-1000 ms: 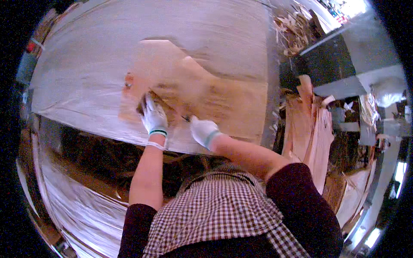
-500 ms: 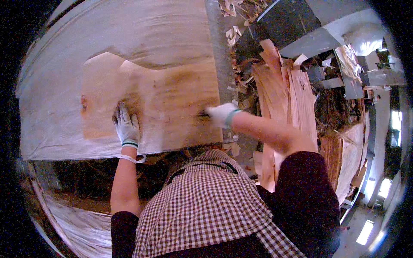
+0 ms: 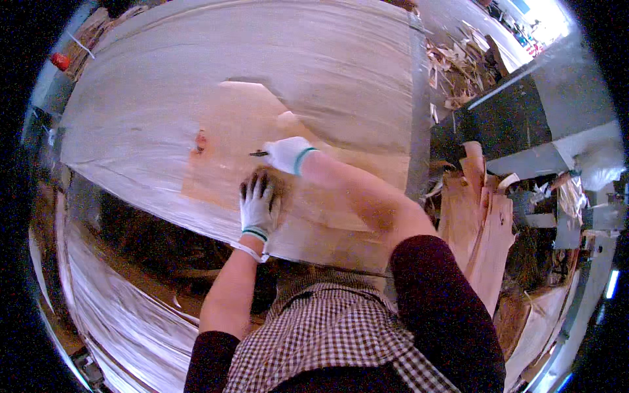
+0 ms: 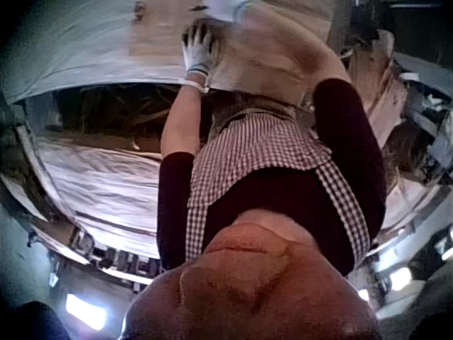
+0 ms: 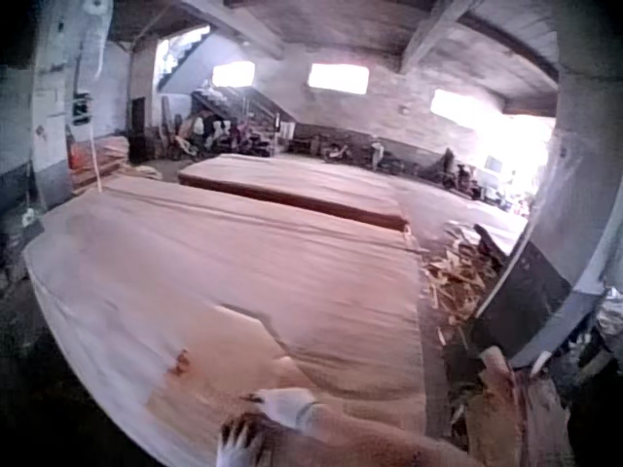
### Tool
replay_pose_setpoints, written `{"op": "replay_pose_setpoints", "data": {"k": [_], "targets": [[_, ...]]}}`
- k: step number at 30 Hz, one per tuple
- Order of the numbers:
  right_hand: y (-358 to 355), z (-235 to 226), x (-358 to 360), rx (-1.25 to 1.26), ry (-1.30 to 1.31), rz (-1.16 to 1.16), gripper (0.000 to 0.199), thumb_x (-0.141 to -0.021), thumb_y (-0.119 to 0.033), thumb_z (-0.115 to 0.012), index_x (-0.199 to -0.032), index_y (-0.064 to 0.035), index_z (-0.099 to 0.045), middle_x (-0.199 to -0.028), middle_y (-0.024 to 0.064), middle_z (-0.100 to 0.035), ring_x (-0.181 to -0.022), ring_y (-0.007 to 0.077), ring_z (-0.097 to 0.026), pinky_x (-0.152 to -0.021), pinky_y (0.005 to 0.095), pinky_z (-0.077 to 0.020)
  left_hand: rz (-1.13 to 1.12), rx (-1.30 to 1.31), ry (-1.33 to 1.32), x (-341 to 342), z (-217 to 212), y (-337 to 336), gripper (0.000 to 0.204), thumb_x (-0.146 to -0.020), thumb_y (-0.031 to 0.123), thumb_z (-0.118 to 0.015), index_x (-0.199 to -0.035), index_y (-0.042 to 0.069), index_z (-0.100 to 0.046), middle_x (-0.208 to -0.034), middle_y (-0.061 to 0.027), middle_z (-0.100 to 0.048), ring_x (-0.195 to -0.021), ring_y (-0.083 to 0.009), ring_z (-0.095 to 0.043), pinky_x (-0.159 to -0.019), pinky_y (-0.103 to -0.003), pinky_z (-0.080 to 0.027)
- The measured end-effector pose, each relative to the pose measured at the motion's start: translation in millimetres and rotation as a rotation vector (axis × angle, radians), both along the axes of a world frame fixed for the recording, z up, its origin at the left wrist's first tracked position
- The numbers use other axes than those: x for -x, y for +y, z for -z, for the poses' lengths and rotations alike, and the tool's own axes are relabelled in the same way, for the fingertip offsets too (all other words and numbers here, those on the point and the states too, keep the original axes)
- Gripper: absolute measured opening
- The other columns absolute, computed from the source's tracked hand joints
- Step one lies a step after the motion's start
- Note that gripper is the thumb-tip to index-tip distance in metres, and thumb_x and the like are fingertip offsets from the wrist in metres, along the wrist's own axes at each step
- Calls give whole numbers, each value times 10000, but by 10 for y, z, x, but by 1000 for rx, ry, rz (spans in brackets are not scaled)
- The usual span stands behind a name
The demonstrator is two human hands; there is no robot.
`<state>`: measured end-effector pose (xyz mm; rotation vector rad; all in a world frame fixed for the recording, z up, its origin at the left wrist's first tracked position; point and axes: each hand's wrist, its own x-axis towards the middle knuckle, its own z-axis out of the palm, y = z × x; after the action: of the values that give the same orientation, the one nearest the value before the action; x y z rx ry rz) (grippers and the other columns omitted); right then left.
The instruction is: The person uses a cutting tool to trim and shape large sheets of wood veneer on a factory table, handling pieces by hand and clearing away scrap.
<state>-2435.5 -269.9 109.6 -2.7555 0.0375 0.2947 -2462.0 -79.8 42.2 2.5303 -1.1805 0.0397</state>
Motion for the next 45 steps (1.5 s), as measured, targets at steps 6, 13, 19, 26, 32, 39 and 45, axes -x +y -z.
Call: {"op": "replay_pose_setpoints", "data": {"k": [6,13,19,26,32,39,45], "targets": [[444,19,-546,117,131,-118,248,-897,-284,-462,-986,-106,-610,-912,138,-671,-848,338,-651,-709,464,-508,-7,-19,83,-12,-157,-48,499,-864,324,-482,-1319,122,-456,-1406,-169,-351,-1325,-372,-265,-1106,-524,-119],[-1243,99,1115,179,259,183,262,-893,-325,-442,-1012,-137,-582,-932,148,-661,-823,353,-639,-682,481,-496,17,-29,26,25,-64,-102,519,-849,318,-502,-1336,148,-443,-1449,-129,-312,-1339,-350,-250,-1108,-511,-127],[-2334,18,3537,368,383,619,240,-886,-212,-484,-1095,-125,-561,-957,71,-636,-846,335,-594,-714,419,-509,16,-41,-74,65,-23,-128,506,-834,298,-529,-1313,154,-455,-1436,-111,-332,-1337,-309,-264,-1104,-513,-141],[-1342,307,3088,-1335,-416,1202,163,-943,-178,-461,-991,-50,-550,-807,35,-581,-697,158,-567,-639,294,-491,238,-40,74,166,-512,94,404,-846,277,-535,-1229,149,-532,-1353,-82,-449,-1323,-295,-313,-1098,-556,-55],[-556,463,2441,-1283,-113,1150,296,-939,-308,-471,-906,-33,-574,-774,34,-595,-700,130,-542,-650,272,-431,509,-232,78,-159,-1229,-305,304,-805,221,-571,-1094,130,-588,-1104,-73,-603,-1114,-262,-527,-1021,-582,-255],[-458,759,2383,-977,-222,1243,356,-913,-343,-486,-874,-4,-586,-775,83,-609,-716,184,-547,-659,323,-429,540,-316,-353,-949,-784,-1622,543,-765,84,-565,-1289,166,-447,-1289,-79,-487,-1281,-278,-366,-1054,-584,-199],[-267,333,2235,-877,-193,1244,348,-906,-337,-471,-842,-12,-576,-739,96,-595,-694,213,-541,-650,331,-426,434,-331,-334,-1204,-617,-1398,249,-783,166,-555,-1023,166,-622,-1065,-76,-582,-1111,-281,-499,-1062,-575,-201]]}}
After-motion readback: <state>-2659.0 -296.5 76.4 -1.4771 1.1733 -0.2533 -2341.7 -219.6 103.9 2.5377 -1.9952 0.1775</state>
